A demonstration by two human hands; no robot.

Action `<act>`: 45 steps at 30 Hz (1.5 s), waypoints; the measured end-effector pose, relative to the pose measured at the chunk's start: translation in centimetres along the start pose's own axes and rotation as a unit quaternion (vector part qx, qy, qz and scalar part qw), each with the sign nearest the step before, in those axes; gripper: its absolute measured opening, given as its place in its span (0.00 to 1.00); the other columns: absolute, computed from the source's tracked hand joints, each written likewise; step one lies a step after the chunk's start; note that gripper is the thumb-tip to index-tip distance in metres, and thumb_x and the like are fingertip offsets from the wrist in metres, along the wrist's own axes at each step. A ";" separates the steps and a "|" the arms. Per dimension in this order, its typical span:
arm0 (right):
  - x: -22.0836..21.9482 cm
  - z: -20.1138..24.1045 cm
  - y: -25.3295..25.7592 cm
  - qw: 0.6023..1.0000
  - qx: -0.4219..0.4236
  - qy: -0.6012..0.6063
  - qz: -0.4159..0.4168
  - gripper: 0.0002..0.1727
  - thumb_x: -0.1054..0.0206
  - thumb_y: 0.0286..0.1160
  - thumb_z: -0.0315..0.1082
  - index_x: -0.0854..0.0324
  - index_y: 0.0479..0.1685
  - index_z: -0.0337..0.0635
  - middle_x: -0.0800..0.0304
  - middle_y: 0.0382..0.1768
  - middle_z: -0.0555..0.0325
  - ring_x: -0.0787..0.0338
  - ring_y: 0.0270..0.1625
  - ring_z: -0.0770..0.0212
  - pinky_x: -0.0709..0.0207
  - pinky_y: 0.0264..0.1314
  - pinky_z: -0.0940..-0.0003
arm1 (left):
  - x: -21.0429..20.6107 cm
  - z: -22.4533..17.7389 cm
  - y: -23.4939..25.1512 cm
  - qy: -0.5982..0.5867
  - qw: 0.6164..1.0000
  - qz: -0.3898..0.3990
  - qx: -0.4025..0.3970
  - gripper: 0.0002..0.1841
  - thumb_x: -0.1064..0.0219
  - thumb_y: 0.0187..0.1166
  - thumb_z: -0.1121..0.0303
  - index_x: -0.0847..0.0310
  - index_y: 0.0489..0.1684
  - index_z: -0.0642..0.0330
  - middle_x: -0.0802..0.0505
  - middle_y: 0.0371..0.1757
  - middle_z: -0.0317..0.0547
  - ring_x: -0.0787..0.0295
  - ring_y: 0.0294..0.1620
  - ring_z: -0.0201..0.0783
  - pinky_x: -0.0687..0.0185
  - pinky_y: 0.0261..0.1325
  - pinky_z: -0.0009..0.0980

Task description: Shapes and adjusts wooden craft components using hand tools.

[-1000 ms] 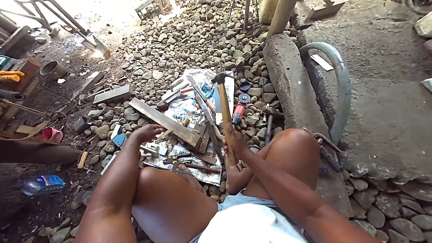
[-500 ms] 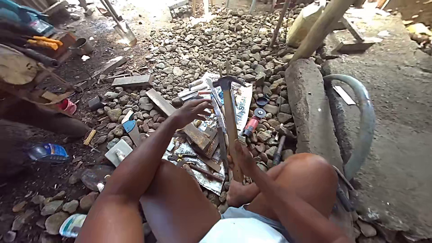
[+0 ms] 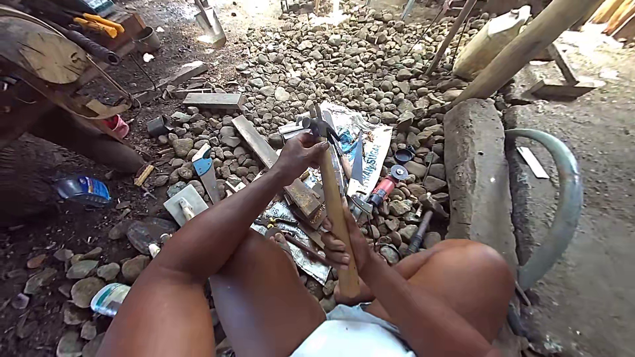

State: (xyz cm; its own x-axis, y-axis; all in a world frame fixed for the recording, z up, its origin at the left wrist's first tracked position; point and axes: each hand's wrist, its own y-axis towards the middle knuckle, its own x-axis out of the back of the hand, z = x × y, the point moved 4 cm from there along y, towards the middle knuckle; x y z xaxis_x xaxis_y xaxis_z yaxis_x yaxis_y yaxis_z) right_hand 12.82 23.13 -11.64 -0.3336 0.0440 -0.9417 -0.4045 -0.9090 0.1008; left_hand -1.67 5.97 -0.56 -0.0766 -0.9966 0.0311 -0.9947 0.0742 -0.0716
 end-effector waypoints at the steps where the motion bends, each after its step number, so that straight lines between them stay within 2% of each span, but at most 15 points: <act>1: -0.2 -0.2 0.1 1.000 0.000 0.017 0.026 0.34 0.43 0.75 0.76 0.20 0.46 0.53 0.20 0.19 0.65 0.15 0.17 0.64 0.18 0.20 0.68 | -0.1 -0.1 0.0 0.006 1.000 -0.005 -0.002 0.16 0.29 0.82 0.66 0.22 0.59 0.66 0.06 0.45 0.52 0.06 0.36 0.41 0.07 0.39 0.36; 5: -0.5 -0.2 0.1 1.000 0.005 0.009 0.002 0.35 0.43 0.75 0.76 0.20 0.49 0.51 0.20 0.21 0.63 0.16 0.18 0.63 0.18 0.21 0.67 | -0.1 -0.2 0.0 0.017 1.000 0.010 -0.011 0.16 0.31 0.85 0.63 0.22 0.59 0.66 0.07 0.45 0.51 0.06 0.36 0.41 0.07 0.39 0.37; 7: -0.6 0.8 0.2 0.990 0.012 -0.080 -0.112 0.39 0.51 0.78 0.78 0.23 0.53 0.48 0.22 0.20 0.62 0.19 0.17 0.62 0.17 0.21 0.65 | 1.0 -0.2 0.3 0.049 0.997 0.057 -0.004 0.18 0.42 0.92 0.57 0.21 0.61 0.64 0.07 0.47 0.50 0.06 0.40 0.41 0.06 0.45 0.40; 9: -1.9 2.8 0.8 0.939 0.017 -0.223 -0.262 0.35 0.62 0.91 0.66 0.28 0.66 0.44 0.22 0.22 0.58 0.20 0.16 0.62 0.17 0.20 0.65 | 2.9 1.0 0.4 0.100 0.989 0.099 0.038 0.27 0.55 0.95 0.49 0.19 0.65 0.63 0.06 0.53 0.49 0.05 0.46 0.42 0.08 0.50 0.41; 10: -3.0 4.0 1.3 0.904 0.019 -0.291 -0.313 0.29 0.59 0.95 0.57 0.31 0.72 0.43 0.19 0.25 0.55 0.18 0.18 0.61 0.15 0.22 0.64 | 4.0 2.0 0.3 0.115 0.985 0.105 0.071 0.30 0.59 0.95 0.46 0.20 0.67 0.63 0.07 0.56 0.50 0.05 0.48 0.42 0.08 0.51 0.42; 12: -5.2 6.4 2.5 0.849 0.015 -0.390 -0.355 0.21 0.51 0.96 0.45 0.36 0.78 0.45 0.16 0.30 0.51 0.15 0.20 0.59 0.13 0.24 0.64 | 5.5 4.0 -0.2 0.135 0.976 0.103 0.138 0.28 0.57 0.96 0.48 0.22 0.69 0.63 0.07 0.59 0.51 0.05 0.48 0.44 0.09 0.52 0.44; 14: -6.3 7.9 3.7 0.811 -0.004 -0.445 -0.379 0.29 0.45 0.92 0.38 0.44 0.91 0.55 0.14 0.35 0.47 0.15 0.20 0.58 0.14 0.23 0.63 | 5.6 4.8 -0.6 0.138 0.970 0.109 0.169 0.24 0.56 0.97 0.53 0.22 0.71 0.62 0.08 0.61 0.52 0.05 0.50 0.45 0.10 0.54 0.45; 16: -6.0 8.1 4.6 0.769 -0.018 -0.504 -0.393 0.38 0.39 0.87 0.36 0.49 0.95 0.63 0.14 0.37 0.46 0.15 0.21 0.57 0.14 0.25 0.61 | 4.7 4.2 -1.0 0.087 0.977 0.106 0.165 0.23 0.57 0.97 0.57 0.29 0.79 0.60 0.08 0.64 0.52 0.04 0.51 0.46 0.09 0.55 0.43; 18: -6.1 8.0 5.3 0.730 -0.016 -0.567 -0.381 0.43 0.37 0.85 0.37 0.55 0.98 0.64 0.13 0.38 0.46 0.13 0.25 0.56 0.13 0.30 0.58 | 4.0 2.7 -1.1 0.009 0.986 0.077 0.147 0.23 0.57 0.97 0.58 0.35 0.85 0.58 0.08 0.63 0.52 0.04 0.51 0.44 0.09 0.56 0.41; 20: -7.0 7.8 5.8 0.712 -0.011 -0.598 -0.367 0.43 0.37 0.84 0.38 0.54 0.98 0.62 0.11 0.40 0.44 0.12 0.28 0.54 0.13 0.34 0.55 | 3.7 1.9 -1.1 -0.058 0.989 0.038 0.132 0.21 0.56 0.96 0.61 0.33 0.79 0.61 0.07 0.57 0.51 0.05 0.49 0.43 0.08 0.57 0.40; 24: -9.8 8.7 7.1 0.746 0.014 -0.558 -0.362 0.38 0.39 0.83 0.36 0.46 0.95 0.57 0.12 0.41 0.45 0.13 0.28 0.54 0.14 0.31 0.56 | 4.2 1.4 -0.3 -0.157 0.984 -0.024 0.076 0.20 0.52 0.95 0.64 0.33 0.79 0.62 0.06 0.48 0.52 0.04 0.43 0.44 0.07 0.53 0.41; 29: -12.3 10.5 8.5 0.803 0.035 -0.482 -0.349 0.41 0.40 0.80 0.30 0.46 0.96 0.54 0.14 0.50 0.45 0.11 0.30 0.55 0.12 0.27 0.59 | 4.0 0.1 0.5 -0.201 0.977 -0.064 0.027 0.20 0.54 0.93 0.69 0.33 0.80 0.64 0.07 0.50 0.53 0.04 0.44 0.43 0.07 0.53 0.39; 32: -13.4 10.8 9.0 0.826 0.045 -0.452 -0.335 0.41 0.39 0.81 0.28 0.47 0.96 0.56 0.15 0.53 0.42 0.09 0.34 0.51 0.10 0.29 0.54 | 3.8 -0.3 0.6 -0.210 0.974 -0.089 0.006 0.17 0.52 0.95 0.62 0.28 0.69 0.63 0.06 0.50 0.52 0.05 0.42 0.42 0.08 0.51 0.38; 41: -12.2 10.4 8.8 0.849 0.058 -0.410 -0.328 0.40 0.39 0.83 0.27 0.48 0.95 0.52 0.15 0.56 0.41 0.07 0.36 0.47 0.08 0.31 0.53 | 3.7 0.1 1.3 -0.197 0.976 -0.084 -0.026 0.23 0.46 0.93 0.64 0.37 0.83 0.65 0.08 0.57 0.57 0.05 0.47 0.47 0.07 0.54 0.40; 45: -8.0 10.6 8.3 0.854 -0.030 -0.371 -0.363 0.37 0.44 0.77 0.28 0.40 0.91 0.58 0.12 0.50 0.44 0.08 0.33 0.49 0.11 0.30 0.53 | 4.0 1.1 1.2 -0.089 0.995 -0.038 0.000 0.34 0.42 0.92 0.65 0.55 0.94 0.57 0.10 0.63 0.59 0.04 0.51 0.50 0.06 0.56 0.44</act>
State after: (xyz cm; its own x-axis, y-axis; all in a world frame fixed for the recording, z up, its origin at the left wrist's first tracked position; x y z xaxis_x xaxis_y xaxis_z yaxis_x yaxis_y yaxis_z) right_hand 3.15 19.63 0.09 -0.4704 0.8353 -0.2844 -0.6970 -0.5494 -0.4608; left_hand -3.12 2.05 -1.65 0.0132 -0.9899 -0.1413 -0.9971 -0.0025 -0.0756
